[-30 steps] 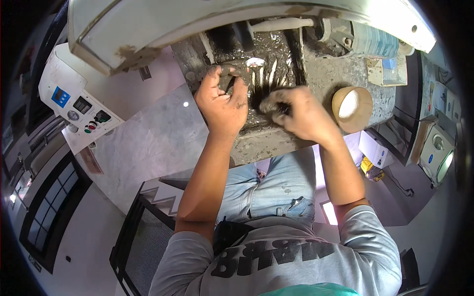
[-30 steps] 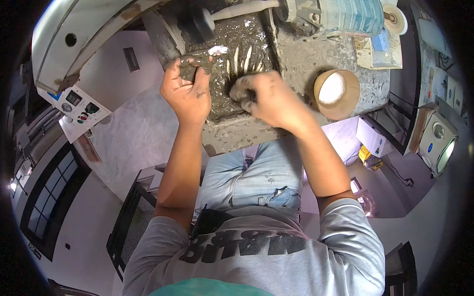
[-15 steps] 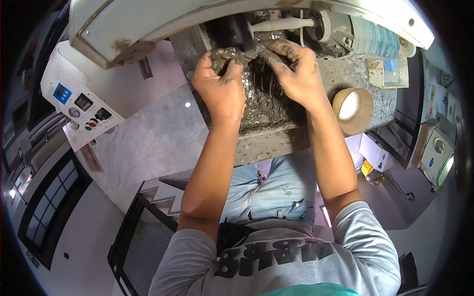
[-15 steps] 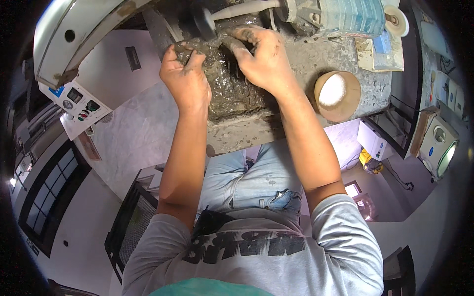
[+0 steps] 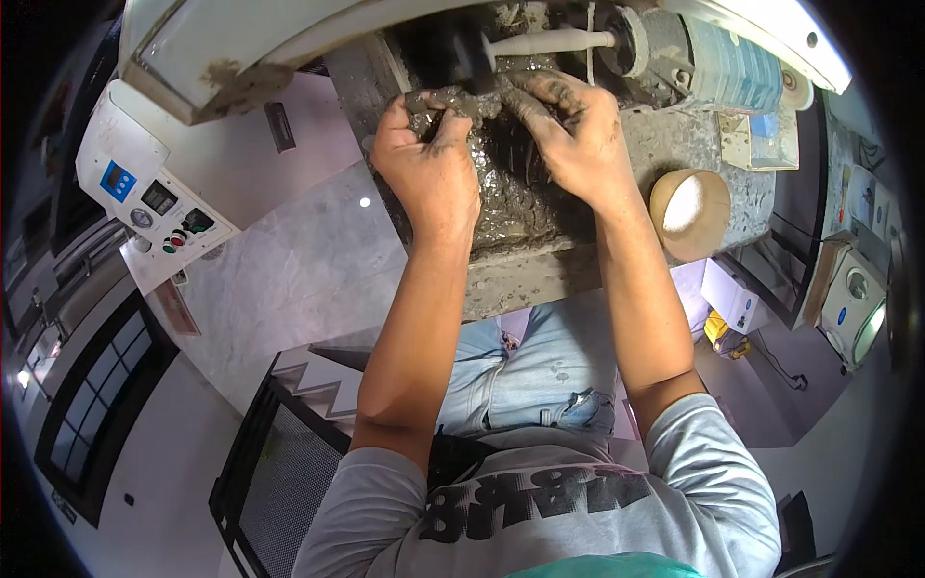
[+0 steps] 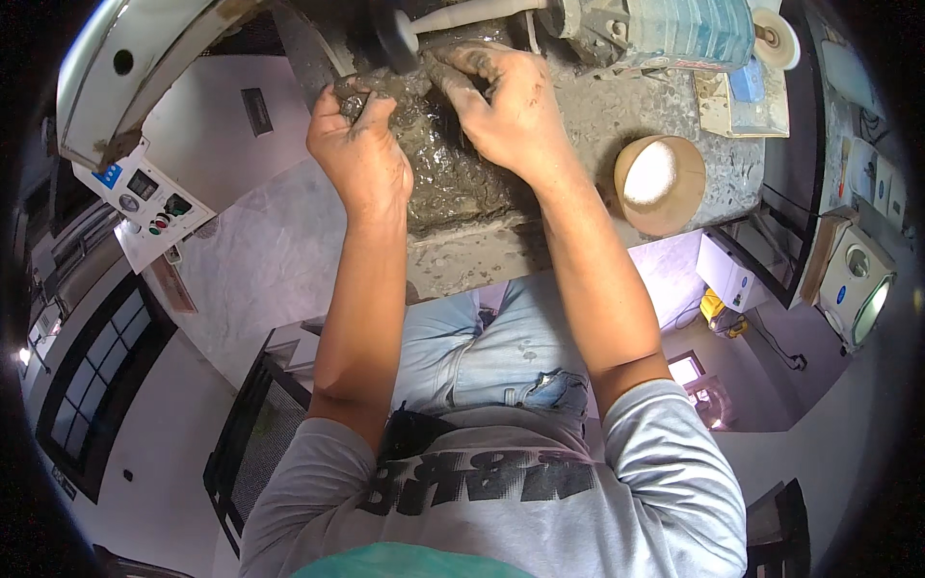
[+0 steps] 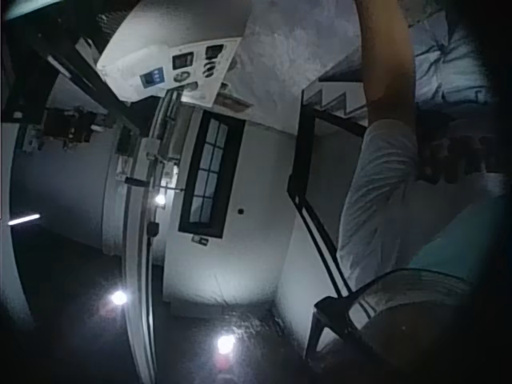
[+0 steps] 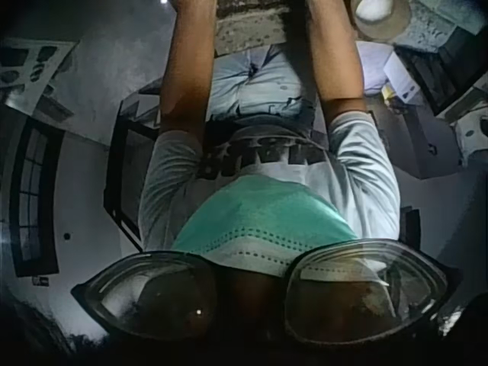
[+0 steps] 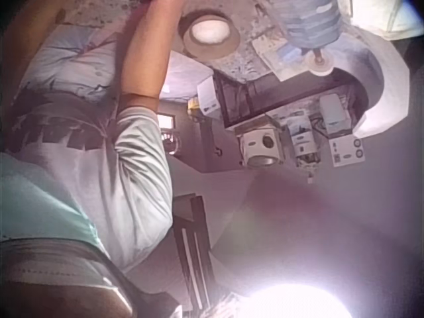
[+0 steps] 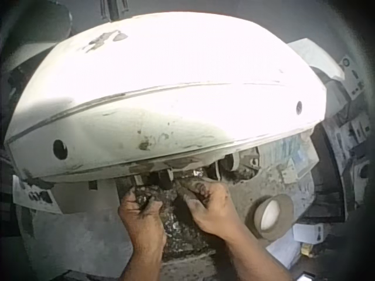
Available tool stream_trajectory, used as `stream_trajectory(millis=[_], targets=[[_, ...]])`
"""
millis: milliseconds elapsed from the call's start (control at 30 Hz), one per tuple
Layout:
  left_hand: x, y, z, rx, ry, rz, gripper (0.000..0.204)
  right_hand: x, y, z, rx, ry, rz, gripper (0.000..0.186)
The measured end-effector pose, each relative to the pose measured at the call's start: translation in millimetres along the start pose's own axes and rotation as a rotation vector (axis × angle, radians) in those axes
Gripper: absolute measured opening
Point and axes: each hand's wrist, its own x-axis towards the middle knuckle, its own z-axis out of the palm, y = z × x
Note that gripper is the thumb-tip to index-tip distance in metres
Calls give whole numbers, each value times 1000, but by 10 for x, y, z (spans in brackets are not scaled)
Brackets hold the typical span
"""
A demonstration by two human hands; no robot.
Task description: The person holds a dental prosthesis with both hands and presses it against a rotating polishing wheel inside a splash guard while water flows over the surface.
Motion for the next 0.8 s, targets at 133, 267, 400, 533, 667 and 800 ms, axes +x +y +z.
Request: stream_trajectory(millis=[133,267,400,533,667,800], targets=[[1,-24,-13,8,4,1,33,1,3,-9,23,2,50,25],[11,-16,5,21,9,14,32,15,18,-7,26,0,59,26],[22,-50,-18,64,18,28,30,19,46,-2,43,-10,61,28],[15,-64,-11,114,15,61,27,39,124,-9,76,-29,91,29],[7,-62,2,145,18,64,25,47,54,-55,68,-46,86,28],[-6,-32,24,150,22,42,25,49,61,-65,128,-77,122,28]])
